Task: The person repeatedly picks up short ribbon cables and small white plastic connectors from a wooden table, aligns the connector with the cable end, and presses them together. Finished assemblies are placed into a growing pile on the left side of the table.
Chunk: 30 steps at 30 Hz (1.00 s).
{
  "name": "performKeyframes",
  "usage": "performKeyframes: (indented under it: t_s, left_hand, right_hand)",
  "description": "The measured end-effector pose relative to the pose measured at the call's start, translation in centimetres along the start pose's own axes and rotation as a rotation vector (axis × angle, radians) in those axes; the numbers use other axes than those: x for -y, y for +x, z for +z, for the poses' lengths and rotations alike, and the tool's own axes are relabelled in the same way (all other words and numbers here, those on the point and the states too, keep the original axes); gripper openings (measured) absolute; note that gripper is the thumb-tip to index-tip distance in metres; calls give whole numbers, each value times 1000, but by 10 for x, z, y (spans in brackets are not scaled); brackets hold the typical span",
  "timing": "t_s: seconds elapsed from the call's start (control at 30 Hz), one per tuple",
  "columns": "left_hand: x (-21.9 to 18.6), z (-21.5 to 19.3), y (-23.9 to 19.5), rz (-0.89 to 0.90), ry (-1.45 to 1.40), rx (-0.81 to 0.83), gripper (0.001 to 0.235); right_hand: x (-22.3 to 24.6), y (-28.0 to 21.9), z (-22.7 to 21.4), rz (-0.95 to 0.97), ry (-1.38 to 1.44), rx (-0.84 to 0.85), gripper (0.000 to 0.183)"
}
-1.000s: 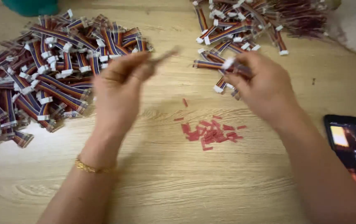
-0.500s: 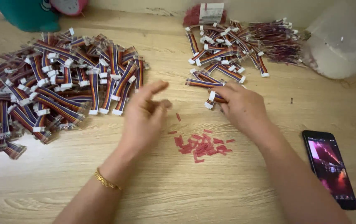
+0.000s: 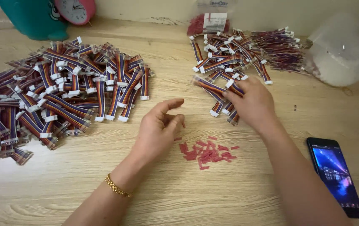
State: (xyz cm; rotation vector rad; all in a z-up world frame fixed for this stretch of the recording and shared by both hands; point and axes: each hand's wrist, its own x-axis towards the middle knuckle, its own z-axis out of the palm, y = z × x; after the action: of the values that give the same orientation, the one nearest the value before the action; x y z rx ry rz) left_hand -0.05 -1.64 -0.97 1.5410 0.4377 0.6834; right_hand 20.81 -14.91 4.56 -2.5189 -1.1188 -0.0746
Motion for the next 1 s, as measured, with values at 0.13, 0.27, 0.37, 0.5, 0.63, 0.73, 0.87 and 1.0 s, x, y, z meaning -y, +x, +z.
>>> performKeyframes:
  t_s: [0.13,0.27,0.37,0.5,0.63,0.73,0.87,1.0]
  left_hand:
    - [-25,3,-6,-68,31,42,38]
    - [-36,13,-12,53,-35,94,52]
    - [-34,16,-13,134,24,62,39]
    - [-19,1,-4,275,242,-71,25]
    - [-15,-16,5,655,561,-114,25]
    - [-13,-18,5,662,724,-114,30]
    - [-32,-14,7,253,150,-23,31]
    - [-25,-14,13,-212,-411,-7,28]
  right_hand:
    - [29,-24,-6,65,631,48,26]
    - [41,-35,19,90,1042,278,26]
    - [56,-48,22,82,1089,353,23]
    - [102,-60,-26,94,1141,206,21]
    - [74,-44,-17,167,1432,330,60]
    - [72,-45,-18,153,1372,210,29]
    - [70,-44,-24,237,1098,231,6]
    - [56,-40,-19,15,709,178,14]
